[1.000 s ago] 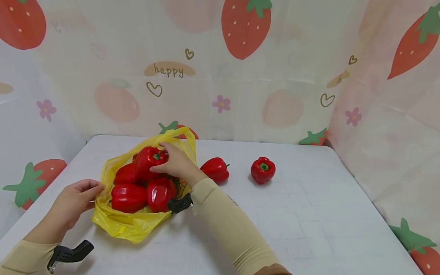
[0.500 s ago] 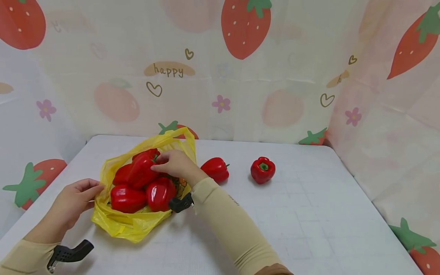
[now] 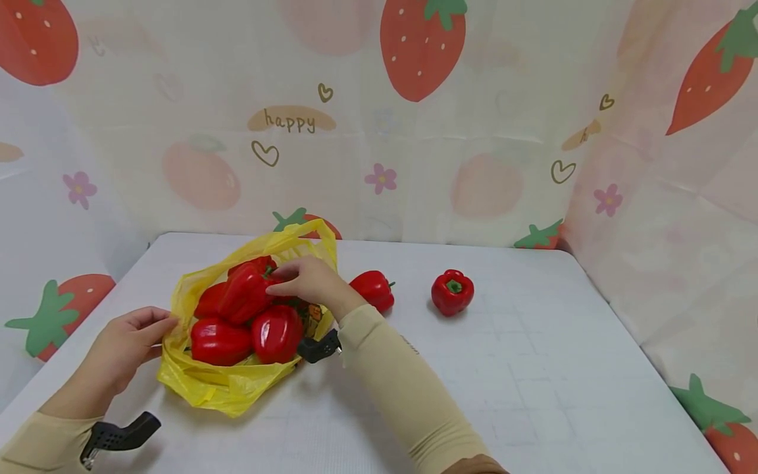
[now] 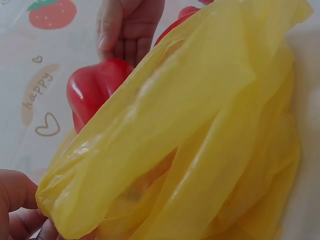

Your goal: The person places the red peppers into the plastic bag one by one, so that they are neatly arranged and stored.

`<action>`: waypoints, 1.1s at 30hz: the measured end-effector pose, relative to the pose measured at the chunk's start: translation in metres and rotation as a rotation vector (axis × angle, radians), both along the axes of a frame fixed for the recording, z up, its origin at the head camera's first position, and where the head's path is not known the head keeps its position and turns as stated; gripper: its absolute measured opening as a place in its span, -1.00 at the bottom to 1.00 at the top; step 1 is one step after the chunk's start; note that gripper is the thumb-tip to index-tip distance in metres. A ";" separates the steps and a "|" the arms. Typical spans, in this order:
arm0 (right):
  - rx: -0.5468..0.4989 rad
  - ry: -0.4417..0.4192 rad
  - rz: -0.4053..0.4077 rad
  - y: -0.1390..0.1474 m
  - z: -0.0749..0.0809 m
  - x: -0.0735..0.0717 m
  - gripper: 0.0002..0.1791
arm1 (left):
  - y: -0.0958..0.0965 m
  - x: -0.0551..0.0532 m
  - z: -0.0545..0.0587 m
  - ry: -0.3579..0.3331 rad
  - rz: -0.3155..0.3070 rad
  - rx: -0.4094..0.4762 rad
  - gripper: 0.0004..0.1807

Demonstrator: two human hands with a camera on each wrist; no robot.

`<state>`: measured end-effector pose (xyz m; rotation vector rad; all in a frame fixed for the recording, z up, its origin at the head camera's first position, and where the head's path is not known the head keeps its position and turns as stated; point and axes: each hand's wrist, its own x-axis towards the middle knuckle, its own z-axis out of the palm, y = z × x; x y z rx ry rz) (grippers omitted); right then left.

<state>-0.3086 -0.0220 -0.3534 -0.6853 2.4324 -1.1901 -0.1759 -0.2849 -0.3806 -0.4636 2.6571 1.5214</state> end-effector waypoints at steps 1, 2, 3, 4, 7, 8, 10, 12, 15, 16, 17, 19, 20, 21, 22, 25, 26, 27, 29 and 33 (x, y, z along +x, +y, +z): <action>-0.006 -0.014 -0.008 0.002 0.001 0.000 -0.51 | 0.000 0.000 0.000 -0.002 0.002 -0.001 -0.46; -0.016 -0.029 -0.016 0.004 0.002 0.000 -0.49 | 0.000 0.000 0.001 -0.003 0.003 -0.001 -0.46; -0.024 -0.041 -0.022 0.006 0.003 0.000 -0.47 | 0.000 0.000 0.001 -0.004 0.004 -0.001 -0.46; -0.027 -0.044 -0.025 0.008 0.005 0.000 -0.46 | 0.000 -0.001 0.002 -0.005 0.004 0.000 -0.47; -0.039 -0.013 -0.016 0.016 0.009 -0.001 -0.45 | 0.001 -0.001 0.003 -0.007 0.004 0.004 -0.48; -0.043 0.002 -0.013 0.019 0.011 -0.001 -0.46 | 0.001 -0.002 0.003 -0.006 0.003 0.004 -0.48; -0.056 0.029 -0.011 0.025 0.014 -0.003 -0.49 | 0.002 -0.002 0.004 -0.007 0.002 0.005 -0.49; -0.075 0.042 -0.025 0.033 0.017 -0.005 -0.52 | 0.002 -0.003 0.004 -0.007 0.000 0.005 -0.49; -0.097 0.050 -0.043 0.046 0.023 -0.007 -0.55 | 0.002 -0.003 0.005 -0.003 -0.004 -0.004 -0.49; -0.100 0.053 -0.049 0.051 0.024 -0.008 -0.56 | 0.002 -0.003 0.005 -0.001 -0.005 -0.006 -0.49; -0.100 0.058 -0.055 0.055 0.025 -0.009 -0.56 | 0.002 -0.003 0.005 0.000 -0.006 -0.006 -0.49; -0.094 0.063 -0.064 0.065 0.026 -0.012 -0.56 | 0.003 -0.003 0.006 0.004 -0.004 -0.009 -0.49; -0.088 0.067 -0.069 0.069 0.026 -0.013 -0.56 | 0.003 -0.004 0.006 0.005 -0.003 -0.010 -0.49; -0.081 0.069 -0.079 0.074 0.026 -0.014 -0.56 | 0.003 -0.004 0.006 0.006 -0.002 -0.009 -0.49; -0.073 0.072 -0.088 0.079 0.025 -0.016 -0.56 | 0.003 -0.004 0.006 0.008 0.000 -0.008 -0.49; -0.052 0.076 -0.118 0.094 0.021 -0.021 -0.54 | 0.003 -0.004 0.006 0.014 0.002 -0.011 -0.49; -0.045 0.076 -0.132 0.099 0.019 -0.023 -0.54 | 0.003 -0.004 0.006 0.016 0.002 -0.011 -0.49; -0.043 0.069 -0.144 0.105 0.017 -0.024 -0.54 | 0.002 -0.004 0.006 0.017 0.001 -0.011 -0.49; -0.042 0.055 -0.163 0.115 0.013 -0.027 -0.52 | 0.002 -0.004 0.005 0.017 0.001 -0.006 -0.49; -0.030 0.021 -0.211 0.131 0.006 -0.030 -0.50 | 0.002 -0.004 0.006 0.010 0.008 0.007 -0.48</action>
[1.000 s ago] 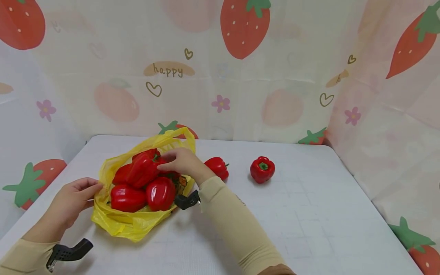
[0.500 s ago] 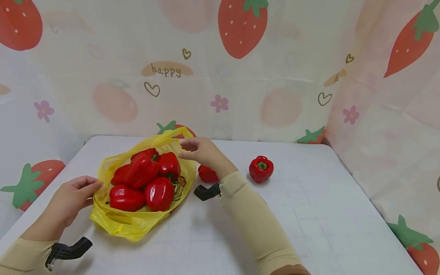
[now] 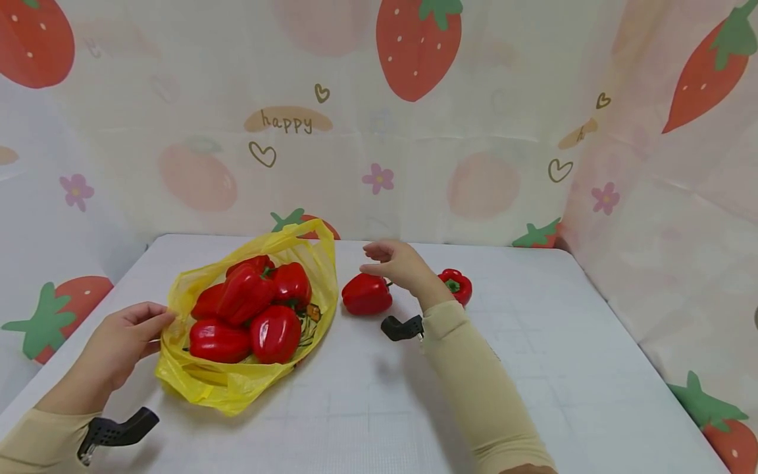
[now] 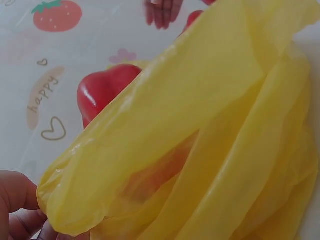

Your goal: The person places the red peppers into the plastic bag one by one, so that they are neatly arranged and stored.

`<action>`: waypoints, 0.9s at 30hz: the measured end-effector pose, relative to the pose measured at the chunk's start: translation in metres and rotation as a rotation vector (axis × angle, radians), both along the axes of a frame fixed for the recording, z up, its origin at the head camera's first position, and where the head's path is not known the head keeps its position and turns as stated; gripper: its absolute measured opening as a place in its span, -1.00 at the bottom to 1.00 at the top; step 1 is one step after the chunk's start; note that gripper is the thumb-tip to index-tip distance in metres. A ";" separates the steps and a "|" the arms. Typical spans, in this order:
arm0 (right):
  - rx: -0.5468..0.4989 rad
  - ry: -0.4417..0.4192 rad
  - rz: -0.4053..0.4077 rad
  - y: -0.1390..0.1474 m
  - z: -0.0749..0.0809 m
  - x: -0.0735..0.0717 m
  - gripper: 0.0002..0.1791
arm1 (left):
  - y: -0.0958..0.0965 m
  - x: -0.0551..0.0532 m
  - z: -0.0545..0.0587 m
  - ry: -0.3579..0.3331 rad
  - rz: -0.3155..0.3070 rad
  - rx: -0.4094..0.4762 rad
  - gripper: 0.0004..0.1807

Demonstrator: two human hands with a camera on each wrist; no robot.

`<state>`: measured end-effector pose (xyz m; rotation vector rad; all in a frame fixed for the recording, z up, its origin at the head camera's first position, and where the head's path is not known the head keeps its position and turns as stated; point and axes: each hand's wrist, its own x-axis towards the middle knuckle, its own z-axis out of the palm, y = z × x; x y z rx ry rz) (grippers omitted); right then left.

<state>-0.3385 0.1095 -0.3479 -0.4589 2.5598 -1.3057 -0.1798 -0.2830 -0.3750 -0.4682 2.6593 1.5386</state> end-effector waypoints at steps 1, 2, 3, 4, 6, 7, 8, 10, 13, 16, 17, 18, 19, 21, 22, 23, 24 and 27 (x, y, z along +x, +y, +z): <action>0.006 -0.008 -0.009 0.003 -0.002 -0.001 -0.49 | 0.000 0.000 0.000 0.000 0.002 0.002 -0.48; 0.003 -0.022 -0.017 0.006 -0.004 -0.001 -0.48 | 0.000 0.000 0.000 -0.001 0.003 0.002 -0.48; 0.000 -0.037 -0.028 0.008 -0.006 -0.001 -0.48 | 0.000 0.000 0.000 0.001 0.004 0.002 -0.48; -0.003 -0.048 -0.033 0.009 -0.008 -0.001 -0.47 | 0.000 0.001 0.001 0.004 0.002 0.000 -0.48; -0.017 -0.075 -0.044 0.012 -0.012 -0.001 -0.46 | 0.000 0.001 0.001 0.012 -0.003 -0.005 -0.47; -0.023 -0.086 -0.049 0.013 -0.014 -0.001 -0.45 | 0.000 0.001 0.001 0.017 -0.005 -0.007 -0.47; -0.027 -0.091 -0.053 0.014 -0.016 -0.001 -0.45 | 0.000 0.002 0.002 0.021 -0.007 -0.009 -0.48; -0.028 -0.088 -0.049 0.016 -0.020 -0.001 -0.43 | 0.000 0.003 0.002 0.026 -0.010 -0.011 -0.48; -0.031 -0.079 -0.039 0.018 -0.027 0.000 -0.39 | 0.000 0.003 0.002 0.026 -0.009 -0.006 -0.48; -0.053 -0.078 -0.029 0.019 -0.034 0.000 -0.35 | 0.000 0.004 0.002 0.026 -0.006 0.003 -0.48; -0.064 -0.080 -0.023 0.019 -0.037 0.000 -0.34 | 0.000 0.004 0.001 0.025 -0.003 0.005 -0.48; -0.077 -0.081 -0.014 0.018 -0.040 0.000 -0.33 | -0.001 0.004 0.001 0.025 -0.001 0.007 -0.48; -0.089 -0.080 -0.005 0.018 -0.042 0.000 -0.33 | -0.001 0.004 0.001 0.025 0.000 0.011 -0.48; -0.109 -0.084 0.009 0.017 -0.047 0.000 -0.31 | -0.001 0.004 0.001 0.027 0.002 0.015 -0.48; -0.112 -0.085 0.015 0.017 -0.049 0.000 -0.29 | -0.001 0.004 0.001 0.027 0.003 0.015 -0.48; -0.112 -0.086 0.020 0.017 -0.051 0.000 -0.27 | -0.002 0.004 0.001 0.029 0.003 0.016 -0.48; -0.105 -0.092 0.015 0.017 -0.053 0.000 -0.25 | -0.002 0.004 0.000 0.031 0.001 0.018 -0.48; -0.069 -0.112 -0.007 0.018 -0.058 0.000 -0.19 | -0.004 0.004 -0.001 0.038 -0.004 0.021 -0.47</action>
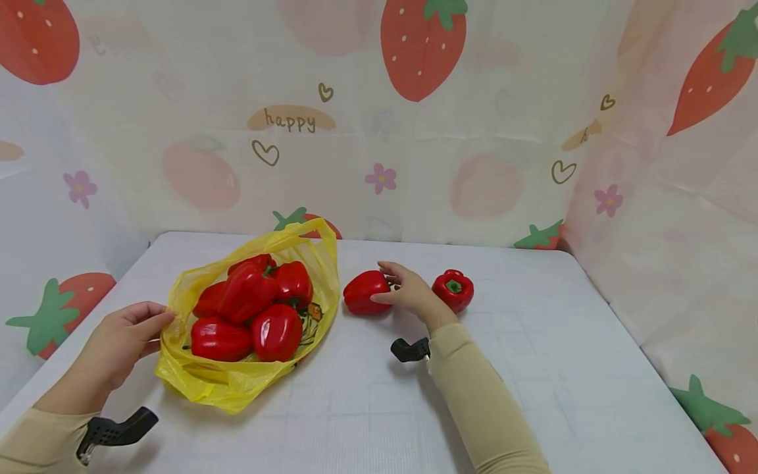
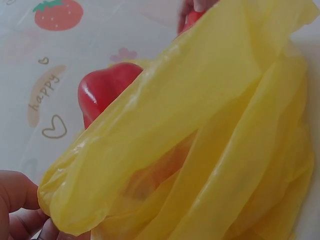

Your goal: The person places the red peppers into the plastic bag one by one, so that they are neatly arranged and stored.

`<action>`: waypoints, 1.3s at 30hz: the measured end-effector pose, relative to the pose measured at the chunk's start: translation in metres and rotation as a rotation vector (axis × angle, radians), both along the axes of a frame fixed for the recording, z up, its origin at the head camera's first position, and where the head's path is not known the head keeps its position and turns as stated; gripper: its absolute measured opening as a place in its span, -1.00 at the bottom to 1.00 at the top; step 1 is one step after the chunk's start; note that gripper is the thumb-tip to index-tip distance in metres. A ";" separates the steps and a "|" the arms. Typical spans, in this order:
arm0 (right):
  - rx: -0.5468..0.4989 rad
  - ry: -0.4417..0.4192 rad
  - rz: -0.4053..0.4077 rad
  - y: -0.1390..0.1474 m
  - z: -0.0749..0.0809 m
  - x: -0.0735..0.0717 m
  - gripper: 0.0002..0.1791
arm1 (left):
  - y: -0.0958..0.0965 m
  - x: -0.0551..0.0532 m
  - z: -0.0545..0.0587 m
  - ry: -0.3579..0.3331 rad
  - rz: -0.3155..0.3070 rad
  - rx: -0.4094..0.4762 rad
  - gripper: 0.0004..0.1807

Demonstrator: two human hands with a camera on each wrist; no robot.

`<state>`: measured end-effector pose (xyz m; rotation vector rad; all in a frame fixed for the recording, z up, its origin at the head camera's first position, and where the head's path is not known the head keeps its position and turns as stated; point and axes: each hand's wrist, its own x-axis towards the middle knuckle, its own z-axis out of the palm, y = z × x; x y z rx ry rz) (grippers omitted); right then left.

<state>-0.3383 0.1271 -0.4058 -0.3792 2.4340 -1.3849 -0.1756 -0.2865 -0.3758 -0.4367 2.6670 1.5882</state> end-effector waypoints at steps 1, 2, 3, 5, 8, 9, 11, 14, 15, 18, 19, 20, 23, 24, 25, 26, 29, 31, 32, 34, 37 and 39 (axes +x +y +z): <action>0.015 -0.007 -0.010 0.000 -0.002 0.000 -0.18 | 0.000 0.000 0.000 0.001 -0.003 0.002 -0.47; 0.025 -0.012 -0.018 0.001 -0.003 0.000 -0.17 | -0.001 0.000 -0.001 0.001 -0.005 0.005 -0.47; 0.032 -0.015 -0.020 0.001 -0.005 0.001 -0.17 | -0.001 0.000 -0.001 0.001 -0.006 0.007 -0.47; 0.035 -0.012 -0.014 0.002 -0.008 0.001 -0.19 | -0.001 0.000 -0.001 0.001 -0.006 0.009 -0.46; 0.036 -0.003 -0.009 0.003 -0.012 0.002 -0.22 | -0.001 0.000 -0.002 -0.001 -0.003 0.007 -0.47; 0.037 0.001 -0.005 0.003 -0.013 0.002 -0.22 | -0.001 0.000 -0.002 -0.002 -0.002 0.006 -0.47; 0.041 0.000 -0.016 0.004 -0.015 0.003 -0.23 | -0.001 0.000 -0.002 -0.003 0.001 0.006 -0.48; 0.047 0.007 -0.029 0.003 -0.017 0.005 -0.23 | 0.000 0.000 -0.001 -0.003 0.001 0.009 -0.47; 0.046 0.010 -0.031 0.003 -0.017 0.005 -0.22 | 0.000 0.000 -0.001 -0.003 0.001 0.011 -0.47; 0.053 0.019 -0.042 0.002 -0.018 0.006 -0.23 | -0.001 0.000 -0.003 0.001 0.003 0.014 -0.45; 0.055 0.021 -0.044 0.001 -0.018 0.006 -0.23 | -0.002 -0.001 -0.004 0.001 0.003 0.015 -0.45; 0.058 0.024 -0.047 0.001 -0.018 0.007 -0.24 | -0.003 -0.002 -0.006 -0.003 0.020 0.016 -0.46; 0.058 0.026 -0.063 0.001 -0.018 0.009 -0.25 | -0.004 -0.004 -0.008 -0.010 0.037 0.016 -0.47; 0.055 0.027 -0.065 0.001 -0.018 0.009 -0.25 | -0.004 -0.004 -0.009 -0.011 0.038 0.016 -0.47; 0.048 0.025 -0.067 0.001 -0.018 0.010 -0.25 | -0.004 -0.004 -0.009 -0.011 0.038 0.015 -0.47; 0.043 0.026 -0.069 0.001 -0.018 0.011 -0.24 | -0.003 -0.003 -0.008 -0.011 0.037 0.013 -0.47; 0.030 0.021 -0.078 0.001 -0.018 0.012 -0.23 | -0.001 0.000 -0.004 -0.004 0.004 0.007 -0.46; 0.023 0.017 -0.081 0.001 -0.019 0.012 -0.23 | 0.000 0.001 -0.002 -0.005 0.001 0.007 -0.47; 0.021 0.018 -0.082 0.001 -0.019 0.012 -0.23 | 0.001 0.001 -0.001 -0.006 0.001 0.006 -0.47; 0.016 0.017 -0.086 0.001 -0.018 0.012 -0.22 | 0.001 0.001 -0.001 -0.006 0.004 0.005 -0.48; 0.004 0.014 -0.091 0.002 -0.017 0.010 -0.22 | 0.001 0.002 -0.001 -0.005 0.003 0.005 -0.47; -0.006 0.014 -0.096 0.003 -0.016 0.009 -0.21 | 0.000 0.002 -0.001 -0.004 0.000 0.007 -0.47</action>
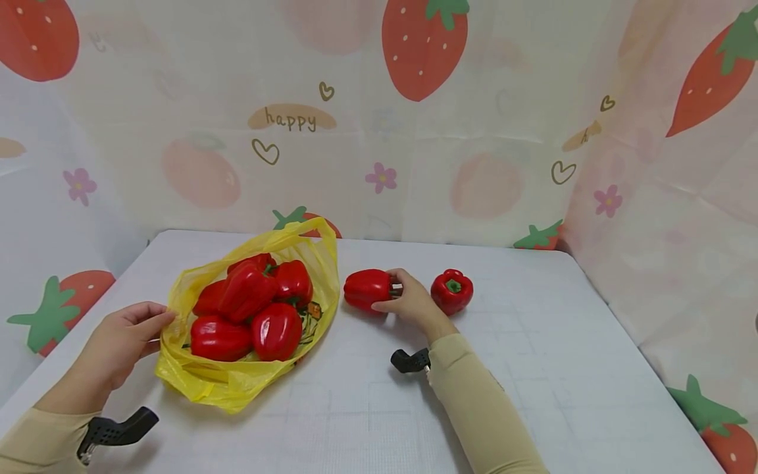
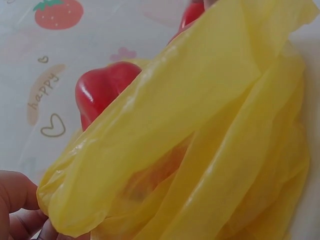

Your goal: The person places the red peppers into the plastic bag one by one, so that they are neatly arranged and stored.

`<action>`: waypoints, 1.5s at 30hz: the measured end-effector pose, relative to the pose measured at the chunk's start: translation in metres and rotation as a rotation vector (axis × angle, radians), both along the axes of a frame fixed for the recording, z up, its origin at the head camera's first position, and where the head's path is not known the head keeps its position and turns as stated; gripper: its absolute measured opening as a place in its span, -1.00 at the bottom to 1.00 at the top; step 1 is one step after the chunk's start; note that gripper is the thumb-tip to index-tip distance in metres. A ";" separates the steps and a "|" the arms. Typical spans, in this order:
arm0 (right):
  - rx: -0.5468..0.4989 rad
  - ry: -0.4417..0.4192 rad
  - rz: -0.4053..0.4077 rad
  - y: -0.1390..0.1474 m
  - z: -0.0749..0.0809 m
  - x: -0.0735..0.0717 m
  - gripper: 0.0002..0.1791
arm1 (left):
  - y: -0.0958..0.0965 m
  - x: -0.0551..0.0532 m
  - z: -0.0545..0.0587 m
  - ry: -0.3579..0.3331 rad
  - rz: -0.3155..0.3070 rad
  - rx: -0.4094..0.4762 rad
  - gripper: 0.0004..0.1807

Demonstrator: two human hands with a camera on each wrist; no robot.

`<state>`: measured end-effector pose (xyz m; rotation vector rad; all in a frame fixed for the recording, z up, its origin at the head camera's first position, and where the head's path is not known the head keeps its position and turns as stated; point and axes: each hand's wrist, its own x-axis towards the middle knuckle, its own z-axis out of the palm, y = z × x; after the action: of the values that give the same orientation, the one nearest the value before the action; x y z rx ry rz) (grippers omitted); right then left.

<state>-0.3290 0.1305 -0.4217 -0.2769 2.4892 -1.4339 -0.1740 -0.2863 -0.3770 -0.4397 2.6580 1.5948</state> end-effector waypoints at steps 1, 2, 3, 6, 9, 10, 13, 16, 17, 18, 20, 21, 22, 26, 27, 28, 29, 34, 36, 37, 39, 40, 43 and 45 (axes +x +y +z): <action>-0.003 0.000 -0.002 0.001 0.001 0.000 -0.21 | 0.000 0.000 0.000 0.000 -0.002 0.000 -0.47; -0.009 0.001 0.001 0.001 0.001 0.000 -0.21 | 0.000 0.000 0.000 0.001 -0.003 0.003 -0.46; -0.012 0.002 -0.001 0.002 0.003 0.000 -0.21 | 0.001 0.000 0.000 0.001 -0.003 0.002 -0.46; -0.019 -0.004 -0.005 0.003 0.006 0.000 -0.21 | 0.001 0.000 0.001 -0.003 -0.002 0.002 -0.46; -0.028 -0.013 -0.008 0.005 0.011 -0.001 -0.21 | 0.001 -0.001 0.001 -0.004 0.000 -0.004 -0.46; -0.034 -0.013 -0.004 0.005 0.013 -0.001 -0.22 | 0.001 -0.002 0.001 -0.003 0.000 -0.005 -0.46; -0.060 -0.006 -0.006 0.006 0.020 -0.001 -0.24 | 0.001 -0.002 0.001 -0.001 -0.003 -0.004 -0.46; -0.091 0.006 -0.008 0.006 0.029 -0.002 -0.25 | 0.002 -0.002 0.001 -0.001 -0.009 -0.002 -0.46; -0.097 0.009 -0.013 0.005 0.033 -0.002 -0.25 | 0.002 -0.002 0.002 -0.002 -0.010 -0.002 -0.46; -0.101 0.012 -0.018 0.004 0.036 -0.003 -0.25 | 0.001 -0.002 0.002 -0.002 -0.010 -0.004 -0.46; -0.103 0.019 -0.023 0.002 0.042 -0.004 -0.23 | 0.001 -0.002 0.002 -0.002 -0.010 -0.007 -0.46; -0.099 0.025 -0.027 0.000 0.044 -0.005 -0.23 | 0.002 -0.002 0.002 -0.004 -0.009 -0.006 -0.46; -0.099 0.032 -0.025 -0.003 0.046 -0.006 -0.22 | 0.001 -0.003 0.002 -0.005 -0.009 -0.008 -0.46; -0.109 0.052 0.003 -0.014 0.054 -0.007 -0.24 | 0.002 -0.003 0.002 -0.018 -0.004 -0.007 -0.46; -0.113 0.053 0.014 -0.018 0.055 -0.008 -0.25 | 0.002 -0.003 0.002 -0.022 -0.001 -0.007 -0.46; -0.121 0.050 0.024 -0.021 0.056 -0.008 -0.26 | 0.002 -0.003 0.002 -0.024 0.000 -0.008 -0.46; -0.126 0.046 0.029 -0.025 0.057 -0.007 -0.26 | 0.002 -0.003 0.002 -0.025 0.000 -0.009 -0.46; -0.126 0.039 0.062 -0.048 0.059 -0.007 -0.27 | 0.002 -0.003 0.003 -0.010 -0.003 -0.013 -0.46; -0.114 0.042 0.085 -0.057 0.060 -0.006 -0.28 | 0.002 -0.002 0.003 -0.006 -0.004 -0.014 -0.47; -0.111 0.041 0.095 -0.062 0.061 -0.006 -0.28 | 0.002 -0.002 0.003 -0.006 -0.004 -0.014 -0.47; -0.105 0.041 0.118 -0.071 0.063 -0.005 -0.29 | 0.002 -0.002 0.003 -0.006 -0.004 -0.017 -0.47; -0.098 0.044 0.129 -0.075 0.064 -0.004 -0.29 | 0.002 -0.002 0.003 -0.006 -0.004 -0.018 -0.47; -0.087 0.056 0.159 -0.087 0.067 -0.003 -0.30 | 0.002 -0.002 0.003 -0.002 -0.004 -0.016 -0.48; -0.074 0.062 0.179 -0.094 0.069 -0.002 -0.29 | 0.002 -0.001 0.004 0.005 -0.005 -0.012 -0.48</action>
<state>-0.3311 0.0361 -0.3525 -0.5520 2.3914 -1.4656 -0.1754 -0.2842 -0.3734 -0.4294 2.6713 1.5812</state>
